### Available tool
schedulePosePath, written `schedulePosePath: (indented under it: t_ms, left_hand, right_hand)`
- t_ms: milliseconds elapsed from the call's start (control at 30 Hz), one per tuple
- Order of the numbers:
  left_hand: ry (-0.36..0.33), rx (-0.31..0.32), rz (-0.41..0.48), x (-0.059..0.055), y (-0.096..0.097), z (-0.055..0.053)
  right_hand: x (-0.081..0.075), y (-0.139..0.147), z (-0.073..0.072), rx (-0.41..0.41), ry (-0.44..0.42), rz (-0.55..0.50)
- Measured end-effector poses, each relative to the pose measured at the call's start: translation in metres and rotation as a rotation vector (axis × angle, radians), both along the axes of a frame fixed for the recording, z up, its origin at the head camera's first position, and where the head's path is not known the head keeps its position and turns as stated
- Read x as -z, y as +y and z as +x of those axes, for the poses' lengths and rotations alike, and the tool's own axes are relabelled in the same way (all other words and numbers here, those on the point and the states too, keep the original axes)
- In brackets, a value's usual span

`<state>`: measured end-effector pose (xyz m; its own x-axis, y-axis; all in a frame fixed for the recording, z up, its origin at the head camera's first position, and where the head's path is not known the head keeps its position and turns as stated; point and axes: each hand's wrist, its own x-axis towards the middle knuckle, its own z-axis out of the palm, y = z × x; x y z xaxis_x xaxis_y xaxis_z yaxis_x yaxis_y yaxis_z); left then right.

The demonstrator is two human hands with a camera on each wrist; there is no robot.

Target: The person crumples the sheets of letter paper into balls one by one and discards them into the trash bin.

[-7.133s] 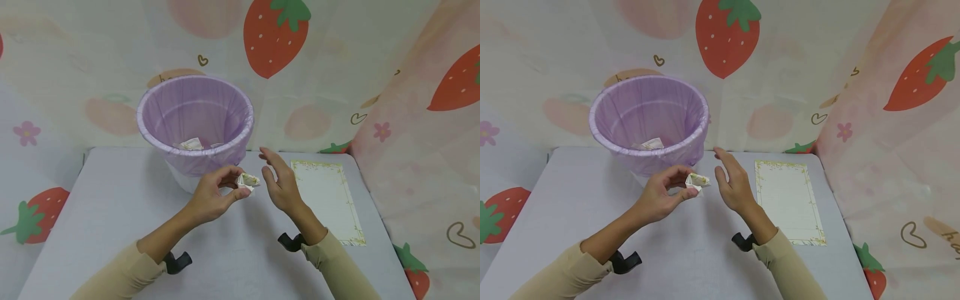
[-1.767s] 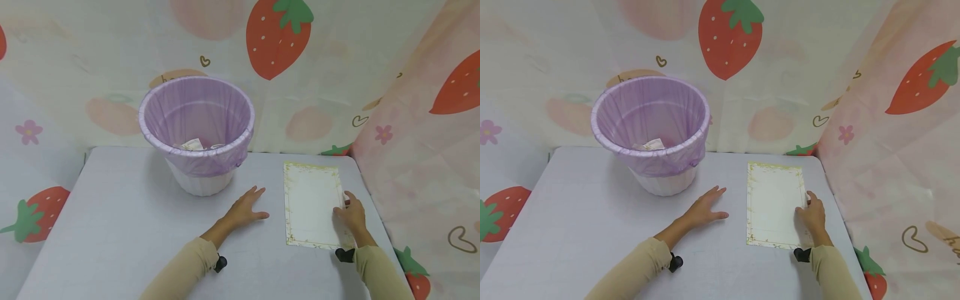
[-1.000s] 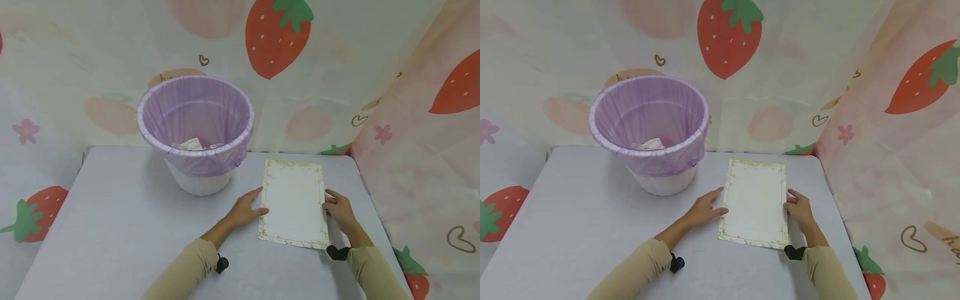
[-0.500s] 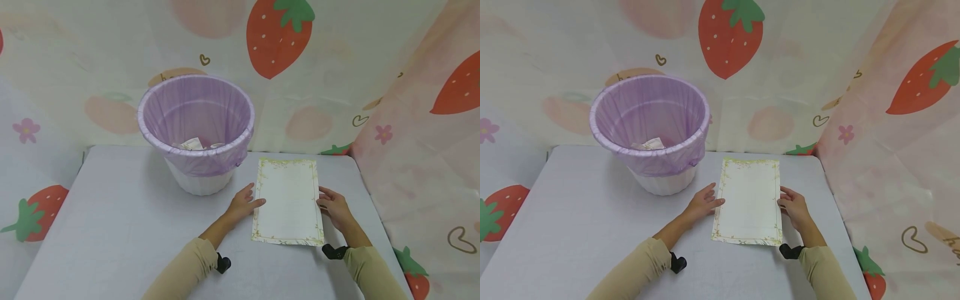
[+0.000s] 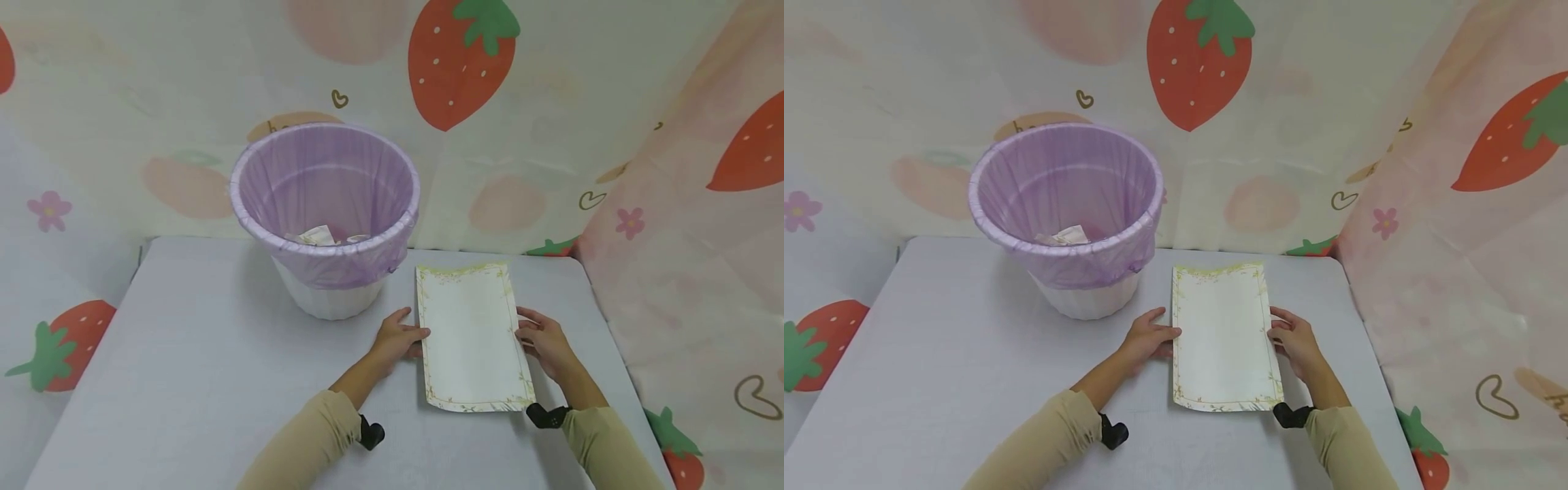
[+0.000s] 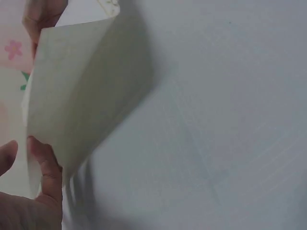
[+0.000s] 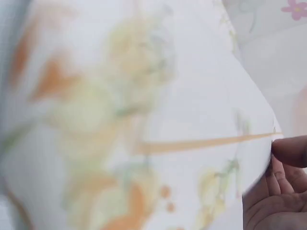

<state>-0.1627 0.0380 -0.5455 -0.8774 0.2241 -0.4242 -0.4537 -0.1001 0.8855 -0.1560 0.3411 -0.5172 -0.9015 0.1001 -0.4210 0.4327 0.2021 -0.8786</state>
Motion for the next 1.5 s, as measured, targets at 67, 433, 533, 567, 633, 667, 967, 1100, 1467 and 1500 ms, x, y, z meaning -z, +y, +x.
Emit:
schedulePosePath:
  t_ms: [67,433,533,567,633,667,967,1100,1467,1500]
  left_hand:
    - [-0.006,0.003,-0.011,0.003,0.0,0.001]
    - [0.045,0.042,0.001,-0.005,-0.009,-0.002]
    - [0.041,0.014,-0.018,-0.006,-0.013,-0.004]
    - [0.04,0.007,-0.028,-0.007,-0.014,-0.005]
    - [0.042,0.006,-0.047,-0.008,-0.016,-0.005]
    - [0.039,0.006,-0.05,-0.009,-0.016,-0.006]
    - [0.021,-0.003,-0.022,-0.015,-0.021,-0.011]
    - [0.03,-0.009,-0.017,-0.017,-0.024,-0.013]
    - [-0.001,-0.045,0.025,-0.017,-0.026,-0.012]
    - [-0.003,-0.042,0.031,-0.016,-0.026,-0.013]
  right_hand:
    - [0.0,0.0,0.001,-0.03,0.008,0.006]
    - [0.005,0.002,0.007,-0.091,0.003,-0.029]
    - [0.004,0.003,0.007,-0.102,0.028,-0.042]
    - [0.004,0.003,0.006,-0.097,0.032,-0.042]
    - [0.003,0.003,0.006,-0.101,0.047,-0.05]
    - [0.002,0.003,0.006,-0.101,0.05,-0.05]
    - [0.002,0.003,0.007,-0.126,0.07,-0.055]
    - [0.002,0.002,0.009,-0.16,0.098,-0.069]
    - [0.001,0.002,0.008,-0.175,0.136,-0.095]
    - [0.001,0.002,0.009,-0.172,0.135,-0.103]
